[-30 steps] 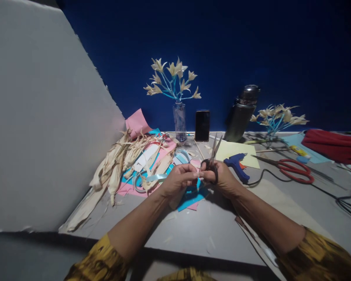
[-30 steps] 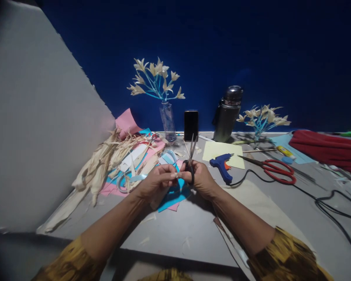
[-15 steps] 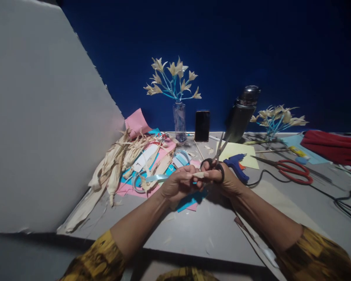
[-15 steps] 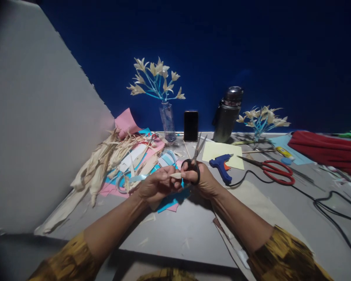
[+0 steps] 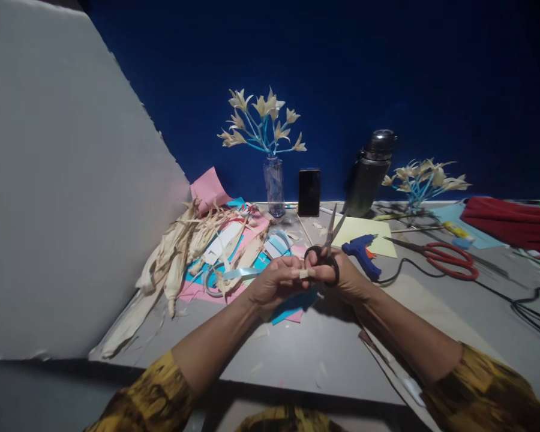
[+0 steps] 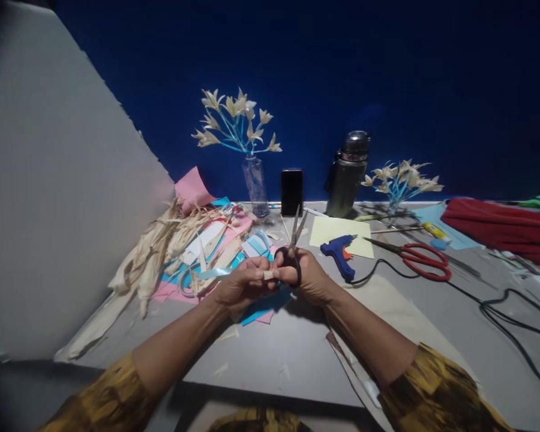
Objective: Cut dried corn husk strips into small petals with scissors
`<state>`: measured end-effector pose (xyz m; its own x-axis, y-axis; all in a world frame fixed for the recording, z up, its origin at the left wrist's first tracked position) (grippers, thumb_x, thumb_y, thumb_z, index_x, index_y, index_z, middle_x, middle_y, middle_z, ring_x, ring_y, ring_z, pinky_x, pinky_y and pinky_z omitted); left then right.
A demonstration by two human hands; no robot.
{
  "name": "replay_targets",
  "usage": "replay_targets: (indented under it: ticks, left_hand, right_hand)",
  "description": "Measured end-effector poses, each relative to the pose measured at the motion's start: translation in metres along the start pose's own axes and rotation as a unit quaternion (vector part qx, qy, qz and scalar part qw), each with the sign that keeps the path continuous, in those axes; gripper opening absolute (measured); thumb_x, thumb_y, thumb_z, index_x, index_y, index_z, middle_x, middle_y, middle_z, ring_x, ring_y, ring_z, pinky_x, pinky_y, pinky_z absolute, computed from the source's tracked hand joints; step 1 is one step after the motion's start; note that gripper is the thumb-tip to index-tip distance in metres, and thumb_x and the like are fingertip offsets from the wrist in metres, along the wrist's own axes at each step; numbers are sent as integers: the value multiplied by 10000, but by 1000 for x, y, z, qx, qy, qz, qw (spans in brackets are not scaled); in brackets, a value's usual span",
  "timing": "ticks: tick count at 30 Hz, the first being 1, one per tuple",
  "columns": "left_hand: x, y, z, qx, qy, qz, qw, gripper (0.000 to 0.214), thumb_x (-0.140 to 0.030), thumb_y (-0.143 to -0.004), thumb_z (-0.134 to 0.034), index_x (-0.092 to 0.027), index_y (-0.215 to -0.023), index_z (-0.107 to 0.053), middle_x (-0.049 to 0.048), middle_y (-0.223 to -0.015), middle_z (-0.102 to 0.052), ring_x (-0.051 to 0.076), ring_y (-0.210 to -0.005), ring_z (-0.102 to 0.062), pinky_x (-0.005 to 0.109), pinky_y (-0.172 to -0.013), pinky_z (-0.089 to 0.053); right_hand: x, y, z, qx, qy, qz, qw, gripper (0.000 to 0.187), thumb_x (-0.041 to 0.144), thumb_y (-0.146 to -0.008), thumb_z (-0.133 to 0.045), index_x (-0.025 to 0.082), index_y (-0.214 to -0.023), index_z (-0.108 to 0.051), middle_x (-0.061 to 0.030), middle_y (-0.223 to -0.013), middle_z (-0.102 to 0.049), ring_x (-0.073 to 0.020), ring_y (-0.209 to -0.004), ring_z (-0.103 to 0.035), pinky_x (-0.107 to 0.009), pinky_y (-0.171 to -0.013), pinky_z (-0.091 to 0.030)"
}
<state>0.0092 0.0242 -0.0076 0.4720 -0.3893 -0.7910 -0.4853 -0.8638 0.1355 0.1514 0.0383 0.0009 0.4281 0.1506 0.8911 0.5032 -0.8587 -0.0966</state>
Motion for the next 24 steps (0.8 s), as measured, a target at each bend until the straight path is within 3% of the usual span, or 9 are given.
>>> replay_targets:
  ticks: [5,9,14,17,20,24]
  left_hand:
    - [-2,0,-5,21,44,-5,999,363,-403,-622,-843,-129,-754,-645,51,-756,-637,160,-680,-632,278,-670,-494]
    - [1,-2,-2,-22,-21,-3,1000,292,-269,-626,-860,-127,-712,-620,31,-657,-634,115,-603,-601,227,-626,-459]
    - [-1,1,-4,14,7,-9,1000,322,-261,-636,-843,-144,-597,-545,32,-628,-616,119,-613,-589,252,-667,-485]
    - [-3,3,-7,31,61,-5,998,347,-347,-607,-865,-146,-698,-598,39,-723,-627,153,-687,-622,295,-706,-510]
    - [-2,3,-7,9,34,5,999,389,-340,-589,-877,-135,-830,-650,51,-764,-655,149,-673,-629,273,-674,-496]
    - [-3,2,-5,-9,-23,-7,1000,213,-225,-666,-803,-123,-700,-619,46,-638,-637,110,-589,-581,233,-633,-458]
  right_hand:
    - [0,-2,1,-17,-12,11,1000,268,224,-666,-832,177,-743,-579,7,-618,-638,-171,-538,-642,-287,-532,-544]
    - [-3,-1,6,-34,21,0,999,270,208,-650,-838,171,-764,-596,11,-622,-637,-158,-548,-642,-258,-543,-532]
    - [-3,0,4,-22,17,-4,1000,274,250,-662,-836,175,-763,-592,1,-618,-645,-166,-549,-638,-267,-536,-528]
    - [1,0,1,-25,17,2,1000,274,288,-676,-827,174,-738,-585,-2,-604,-631,-175,-544,-638,-273,-520,-520]
    - [2,0,1,-41,22,2,999,302,299,-657,-840,179,-735,-574,16,-598,-602,-177,-536,-633,-289,-524,-521]
    - [0,0,6,-60,59,-1,996,278,279,-666,-829,174,-762,-591,13,-609,-592,-154,-544,-596,-257,-521,-463]
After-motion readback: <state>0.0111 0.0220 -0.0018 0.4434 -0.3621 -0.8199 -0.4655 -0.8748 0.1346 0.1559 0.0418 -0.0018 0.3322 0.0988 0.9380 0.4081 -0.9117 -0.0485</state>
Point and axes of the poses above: each hand's wrist, its own y-axis away from the middle knuckle, its own z-axis out of the back of the hand, x = y × z, the point moved 3 cm from there along -y, towards the middle knuckle
